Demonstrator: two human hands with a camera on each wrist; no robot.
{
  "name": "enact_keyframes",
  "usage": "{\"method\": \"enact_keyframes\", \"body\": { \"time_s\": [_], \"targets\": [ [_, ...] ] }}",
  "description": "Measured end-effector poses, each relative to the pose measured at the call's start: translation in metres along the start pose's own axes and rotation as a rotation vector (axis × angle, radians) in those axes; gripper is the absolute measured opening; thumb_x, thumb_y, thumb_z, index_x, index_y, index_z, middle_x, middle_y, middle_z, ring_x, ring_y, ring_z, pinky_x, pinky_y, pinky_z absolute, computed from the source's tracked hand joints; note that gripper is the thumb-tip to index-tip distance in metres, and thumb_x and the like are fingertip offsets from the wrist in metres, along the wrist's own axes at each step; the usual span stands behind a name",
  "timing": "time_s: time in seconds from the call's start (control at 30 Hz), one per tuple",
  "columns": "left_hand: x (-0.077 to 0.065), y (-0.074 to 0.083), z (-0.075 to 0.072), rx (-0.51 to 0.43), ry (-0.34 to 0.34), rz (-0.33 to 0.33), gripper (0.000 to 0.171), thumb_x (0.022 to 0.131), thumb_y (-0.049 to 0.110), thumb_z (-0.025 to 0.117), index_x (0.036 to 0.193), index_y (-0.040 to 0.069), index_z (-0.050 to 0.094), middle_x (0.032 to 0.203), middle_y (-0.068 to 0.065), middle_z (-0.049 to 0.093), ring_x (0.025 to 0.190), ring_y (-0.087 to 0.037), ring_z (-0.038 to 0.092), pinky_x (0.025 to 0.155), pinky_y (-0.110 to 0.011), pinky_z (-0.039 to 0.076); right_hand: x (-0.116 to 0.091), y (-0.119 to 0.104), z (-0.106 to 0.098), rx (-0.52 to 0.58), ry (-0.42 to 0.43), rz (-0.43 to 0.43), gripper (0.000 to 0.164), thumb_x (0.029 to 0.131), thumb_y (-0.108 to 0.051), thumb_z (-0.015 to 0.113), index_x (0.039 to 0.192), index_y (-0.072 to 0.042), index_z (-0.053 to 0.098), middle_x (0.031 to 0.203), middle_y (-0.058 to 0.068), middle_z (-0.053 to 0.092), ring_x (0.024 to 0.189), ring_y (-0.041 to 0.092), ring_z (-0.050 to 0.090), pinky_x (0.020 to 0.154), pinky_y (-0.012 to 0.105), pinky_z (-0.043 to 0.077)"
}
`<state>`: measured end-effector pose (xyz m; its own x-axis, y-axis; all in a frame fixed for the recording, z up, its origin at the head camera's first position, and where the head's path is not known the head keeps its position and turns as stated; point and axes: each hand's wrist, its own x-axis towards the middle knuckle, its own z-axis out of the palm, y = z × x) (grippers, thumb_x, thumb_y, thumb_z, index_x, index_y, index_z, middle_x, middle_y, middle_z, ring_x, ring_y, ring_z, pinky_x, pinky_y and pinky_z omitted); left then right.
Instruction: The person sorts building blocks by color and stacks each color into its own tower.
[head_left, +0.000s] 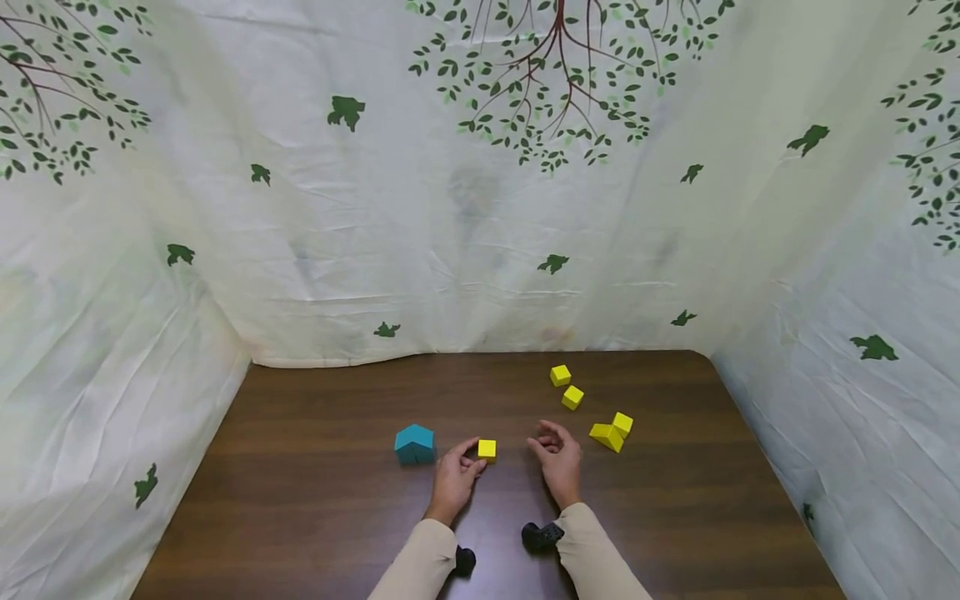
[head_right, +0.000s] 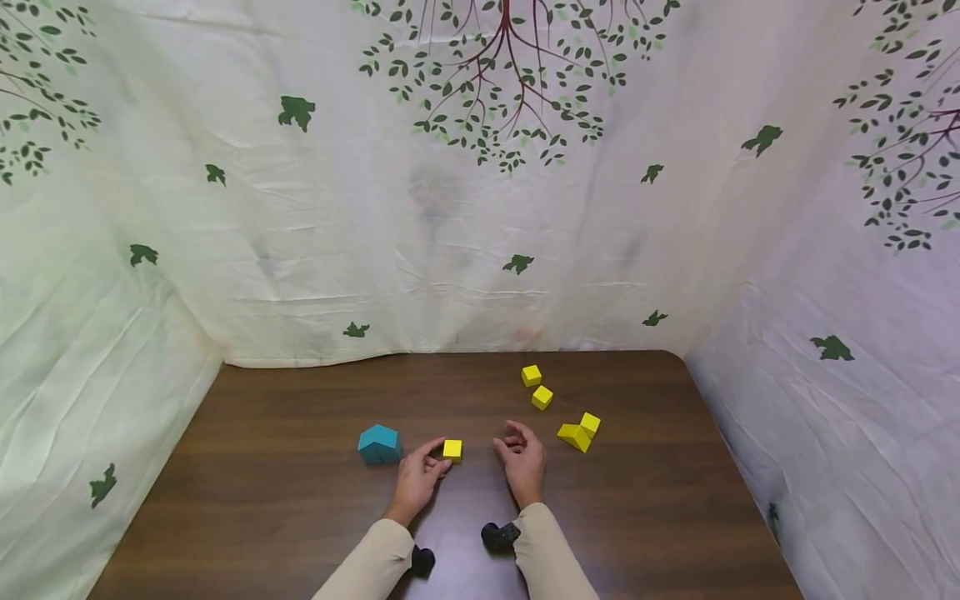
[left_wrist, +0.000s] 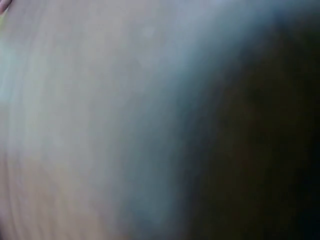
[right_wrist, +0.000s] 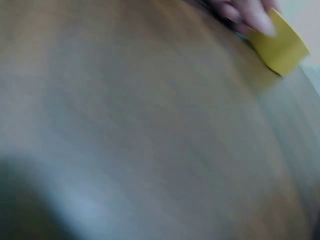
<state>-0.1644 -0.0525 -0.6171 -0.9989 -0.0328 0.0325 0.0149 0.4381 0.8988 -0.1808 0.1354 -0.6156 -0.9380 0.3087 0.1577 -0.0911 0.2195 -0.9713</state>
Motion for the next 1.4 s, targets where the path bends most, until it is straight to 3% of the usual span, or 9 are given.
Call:
{"method": "enact_keyframes", "body": {
  "time_s": [0.13,0.33,0.43,0.63,0.83,1.07,1.4],
  "targets": [
    [0.0,-0.001,-0.001,0.002,-0.001,-0.024,0.041,0.084,0.004,0.073,0.124,0.001,0.063,0.075,-0.004,0.057,0.063,-0.011,0.055,0.059,-0.02,0.048,0.015,0.001,-0.009,-0.025,0.15,0.018,0.037,0.079,-0.002,0.077,0.114,0.002,0.065,0.106,0.02,0.064,0.076,0.016,0.059,0.063,0.014,0.047],
    [0.001,-0.002,0.0,0.009,-0.006,-0.018,0.042,0.084,0.005,0.073,0.124,0.001,0.063,0.075,-0.004,0.057,0.063,-0.011,0.055,0.059,-0.02,0.049,0.039,0.002,-0.018,-0.098,0.242,0.01,0.054,0.078,0.001,0.078,0.126,0.006,0.055,0.119,0.024,0.051,0.077,0.027,0.06,0.061,0.01,0.043],
    [0.001,-0.001,0.001,0.0,-0.011,-0.021,0.042,0.084,0.005,0.073,0.124,0.001,0.063,0.074,-0.004,0.057,0.062,-0.011,0.056,0.058,-0.02,0.049,0.05,0.005,-0.023,-0.142,0.212,0.044,0.06,0.079,0.001,0.077,0.132,0.004,0.05,0.127,0.021,0.048,0.082,0.03,0.061,0.067,0.015,0.047],
    [0.001,0.0,0.0,-0.014,-0.007,-0.03,0.041,0.083,0.003,0.073,0.123,-0.001,0.063,0.073,-0.004,0.057,0.061,-0.011,0.055,0.057,-0.019,0.049,0.068,0.01,-0.03,-0.227,0.082,0.158,0.061,0.084,-0.004,0.074,0.138,0.002,0.045,0.127,0.021,0.048,0.09,0.032,0.062,0.081,0.045,0.052],
    [0.001,0.0,0.0,-0.011,-0.002,-0.01,0.041,0.083,0.004,0.074,0.122,-0.002,0.063,0.073,-0.004,0.058,0.061,-0.011,0.056,0.058,-0.019,0.049,0.078,0.013,-0.031,-0.285,0.048,0.189,0.056,0.084,-0.005,0.073,0.134,0.003,0.049,0.115,0.024,0.055,0.089,0.033,0.063,0.08,0.046,0.051],
    [0.001,0.001,0.0,-0.021,-0.014,-0.017,0.041,0.083,0.003,0.073,0.123,-0.001,0.063,0.073,-0.004,0.058,0.061,-0.011,0.056,0.058,-0.019,0.049,0.082,0.016,-0.032,-0.32,0.044,0.164,0.044,0.087,-0.005,0.071,0.126,0.005,0.055,0.116,0.025,0.059,0.092,0.036,0.061,0.084,0.049,0.049],
    [0.0,0.0,-0.001,-0.011,-0.011,-0.024,0.041,0.083,0.003,0.073,0.123,-0.002,0.063,0.075,-0.004,0.058,0.061,-0.011,0.056,0.059,-0.02,0.05,0.08,0.016,-0.03,-0.352,0.027,0.165,0.039,0.09,-0.006,0.067,0.126,0.003,0.055,0.113,0.023,0.059,0.085,0.032,0.058,0.077,0.044,0.049]
  ]
}}
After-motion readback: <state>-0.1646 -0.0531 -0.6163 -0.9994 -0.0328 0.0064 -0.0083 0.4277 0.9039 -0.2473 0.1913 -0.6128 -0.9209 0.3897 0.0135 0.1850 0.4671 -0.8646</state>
